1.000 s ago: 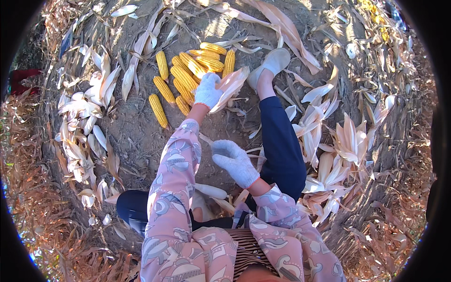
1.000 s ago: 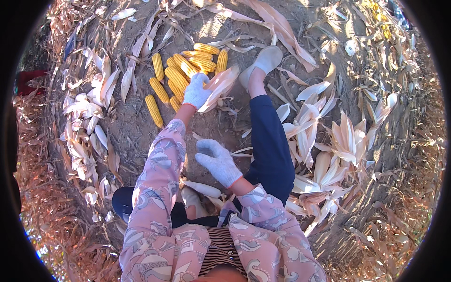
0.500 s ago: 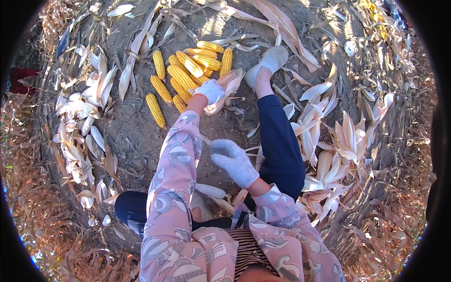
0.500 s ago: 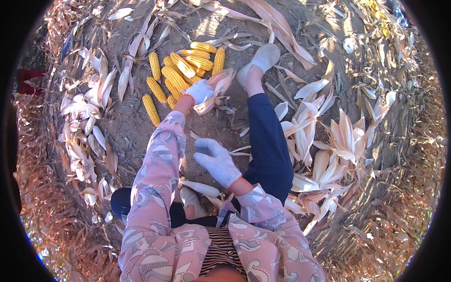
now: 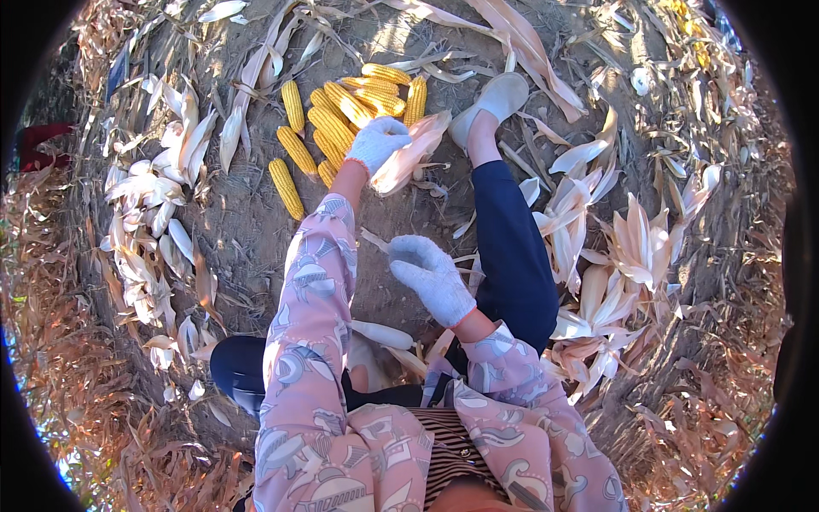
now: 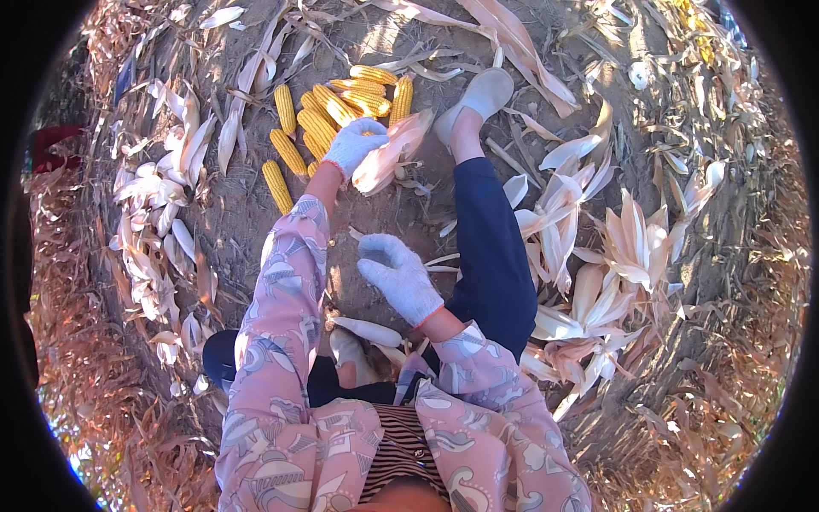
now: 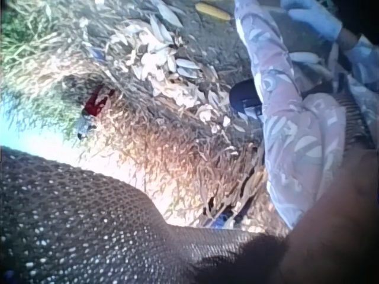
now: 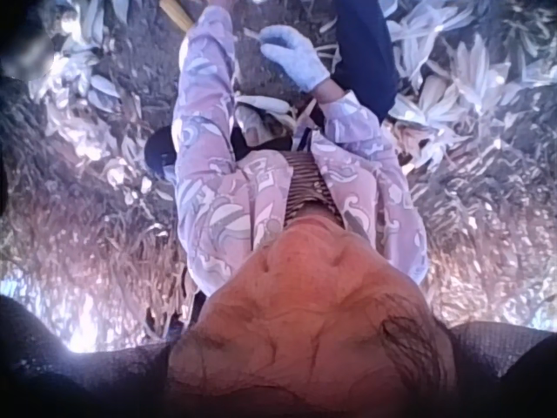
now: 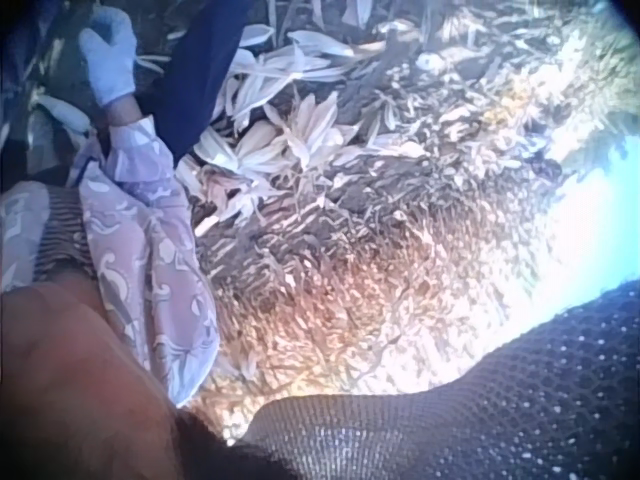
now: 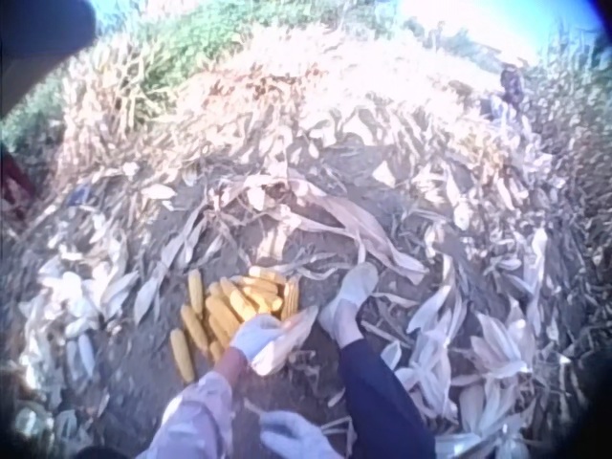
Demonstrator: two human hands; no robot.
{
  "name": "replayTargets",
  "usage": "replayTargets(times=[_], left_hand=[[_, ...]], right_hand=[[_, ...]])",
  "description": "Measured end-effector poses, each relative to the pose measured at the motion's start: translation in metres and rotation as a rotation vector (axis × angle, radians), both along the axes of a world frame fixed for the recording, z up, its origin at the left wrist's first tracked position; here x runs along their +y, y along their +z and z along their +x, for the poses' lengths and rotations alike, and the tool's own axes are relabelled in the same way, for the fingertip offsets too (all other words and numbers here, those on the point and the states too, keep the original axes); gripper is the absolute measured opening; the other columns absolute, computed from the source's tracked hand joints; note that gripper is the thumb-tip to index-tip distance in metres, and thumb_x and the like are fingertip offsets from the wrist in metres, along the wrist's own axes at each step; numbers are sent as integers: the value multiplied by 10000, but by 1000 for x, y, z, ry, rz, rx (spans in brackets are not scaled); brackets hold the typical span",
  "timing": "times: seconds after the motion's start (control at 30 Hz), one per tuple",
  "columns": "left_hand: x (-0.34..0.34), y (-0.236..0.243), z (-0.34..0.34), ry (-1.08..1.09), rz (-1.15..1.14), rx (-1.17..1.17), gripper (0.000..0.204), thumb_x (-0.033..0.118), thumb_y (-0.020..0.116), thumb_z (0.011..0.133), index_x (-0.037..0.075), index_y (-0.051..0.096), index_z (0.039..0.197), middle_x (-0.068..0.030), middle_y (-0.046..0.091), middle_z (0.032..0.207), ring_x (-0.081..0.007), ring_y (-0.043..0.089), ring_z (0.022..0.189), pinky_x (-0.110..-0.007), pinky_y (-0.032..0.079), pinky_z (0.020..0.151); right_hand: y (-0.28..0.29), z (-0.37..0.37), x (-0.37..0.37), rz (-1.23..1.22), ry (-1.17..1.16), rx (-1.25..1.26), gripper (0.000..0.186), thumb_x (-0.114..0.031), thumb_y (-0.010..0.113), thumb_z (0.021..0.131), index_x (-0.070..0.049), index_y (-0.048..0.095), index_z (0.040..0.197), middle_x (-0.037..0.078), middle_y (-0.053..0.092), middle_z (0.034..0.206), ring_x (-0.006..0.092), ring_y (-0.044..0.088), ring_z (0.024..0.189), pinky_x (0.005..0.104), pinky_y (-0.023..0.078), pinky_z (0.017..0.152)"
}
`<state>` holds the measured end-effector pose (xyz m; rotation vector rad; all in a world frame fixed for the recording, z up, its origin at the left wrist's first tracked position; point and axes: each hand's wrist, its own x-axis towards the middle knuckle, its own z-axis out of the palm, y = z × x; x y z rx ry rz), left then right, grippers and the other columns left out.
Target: The person sits on the ground and shucks corn cobs by hand, removing the husks and silk. They place the shucked corn cobs in a pile and discard the husks to the side.
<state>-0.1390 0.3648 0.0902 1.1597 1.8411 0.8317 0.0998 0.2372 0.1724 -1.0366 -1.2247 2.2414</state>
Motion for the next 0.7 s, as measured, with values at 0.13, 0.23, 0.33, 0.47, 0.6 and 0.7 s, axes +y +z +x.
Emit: replayTargets(times=[0.13, 0.23, 0.33, 0.47, 0.6, 0.7], left_hand=[[-22, 18, -2, 368, 151, -189, 315, 223, 707, 803, 25, 682, 1047, -95, 676, 1046, -177, 628, 951, -308, 486, 870], [-83, 19, -14, 581, 302, -298, 294, 195, 695, 839, 22, 667, 1076, -99, 664, 1020, -162, 617, 944, -296, 491, 847], [-162, 12, -6, 472, 67, -5, 252, 211, 661, 839, 26, 685, 1009, -64, 687, 916, -162, 642, 866, -297, 499, 799], [-269, -32, 17, -243, -513, 197, 330, 316, 650, 767, 60, 692, 971, -160, 686, 972, -322, 655, 919, -388, 503, 840], [-345, -68, 82, -703, -657, 472, 306, 264, 648, 791, 128, 655, 1065, -142, 661, 1050, -334, 646, 974, -439, 512, 818], [-352, -82, 110, -832, -529, 641, 216, 211, 602, 853, 159, 657, 1055, -104, 653, 1069, -279, 644, 999, -411, 499, 823]], right_hand=[[-2, 3, 5, 6, -96, -2, 344, -75, 666, 869, -25, 584, 1199, 59, 627, 1130, 134, 586, 1042, 287, 480, 916], [18, 17, 3, 227, -161, -65, 268, -66, 664, 887, -28, 613, 1147, 32, 630, 1043, 104, 594, 885, 264, 497, 784], [57, 60, 14, 543, -30, 323, 134, -115, 674, 845, 16, 665, 817, 104, 636, 789, 149, 600, 749, 255, 477, 677], [105, 104, 4, 81, 162, 1198, 226, -257, 670, 868, -46, 625, 800, 59, 593, 778, 140, 573, 691, 235, 457, 604], [153, 89, 8, 148, 678, 1329, 232, -296, 667, 863, -67, 635, 856, 68, 620, 847, 191, 601, 719, 294, 470, 628], [160, 65, -9, 409, 912, 1191, 247, -326, 664, 860, -82, 641, 898, 74, 641, 898, 229, 622, 741, 338, 480, 646]])
